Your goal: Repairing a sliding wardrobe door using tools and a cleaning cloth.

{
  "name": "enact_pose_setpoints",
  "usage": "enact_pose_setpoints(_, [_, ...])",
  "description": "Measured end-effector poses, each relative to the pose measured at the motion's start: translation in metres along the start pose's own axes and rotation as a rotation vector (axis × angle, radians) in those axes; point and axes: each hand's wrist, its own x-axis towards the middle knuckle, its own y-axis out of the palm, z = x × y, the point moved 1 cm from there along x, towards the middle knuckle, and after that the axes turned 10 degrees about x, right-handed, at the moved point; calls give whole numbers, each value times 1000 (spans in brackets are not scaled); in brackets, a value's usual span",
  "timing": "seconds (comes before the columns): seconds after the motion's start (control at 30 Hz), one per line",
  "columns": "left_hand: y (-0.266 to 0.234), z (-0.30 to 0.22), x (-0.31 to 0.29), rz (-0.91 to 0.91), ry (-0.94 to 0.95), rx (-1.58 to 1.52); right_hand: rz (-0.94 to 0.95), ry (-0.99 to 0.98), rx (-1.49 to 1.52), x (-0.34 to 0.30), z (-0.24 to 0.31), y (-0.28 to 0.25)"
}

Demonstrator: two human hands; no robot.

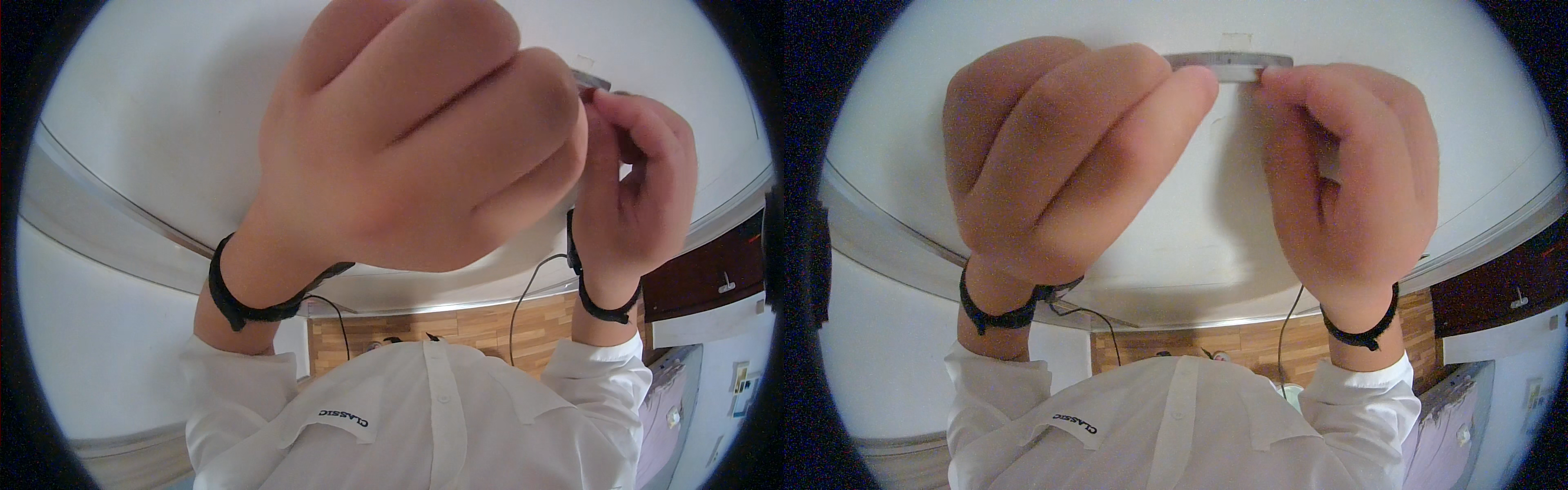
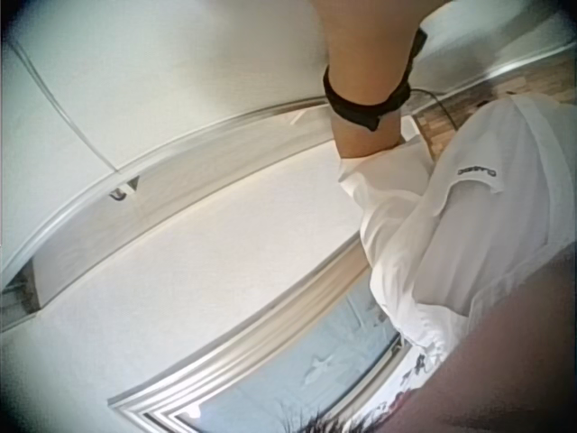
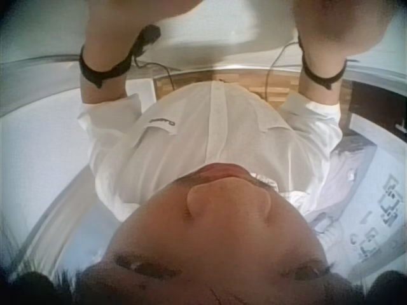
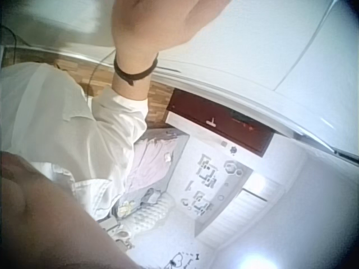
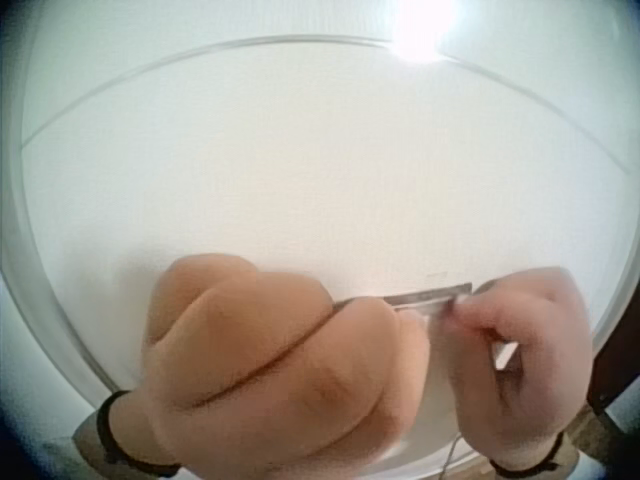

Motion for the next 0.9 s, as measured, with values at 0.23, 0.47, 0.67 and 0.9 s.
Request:
enact_pose_setpoints(0.23, [-11,-6,-6,93,15,-22,56,-4,6,-11,4,2])
enact_pose_setpoints(0.47, [-9,1,-3,87,53,-3,17,28,32,-5,4,7])
enact_pose_setpoints(0.67, [-5,4,-2,27,38,-4,16,11,-2,-5,4,6])
enact_pose_setpoints(0.9, [-5,10,-9,-50,32,55,-4,-35,-64,-3,6,11])
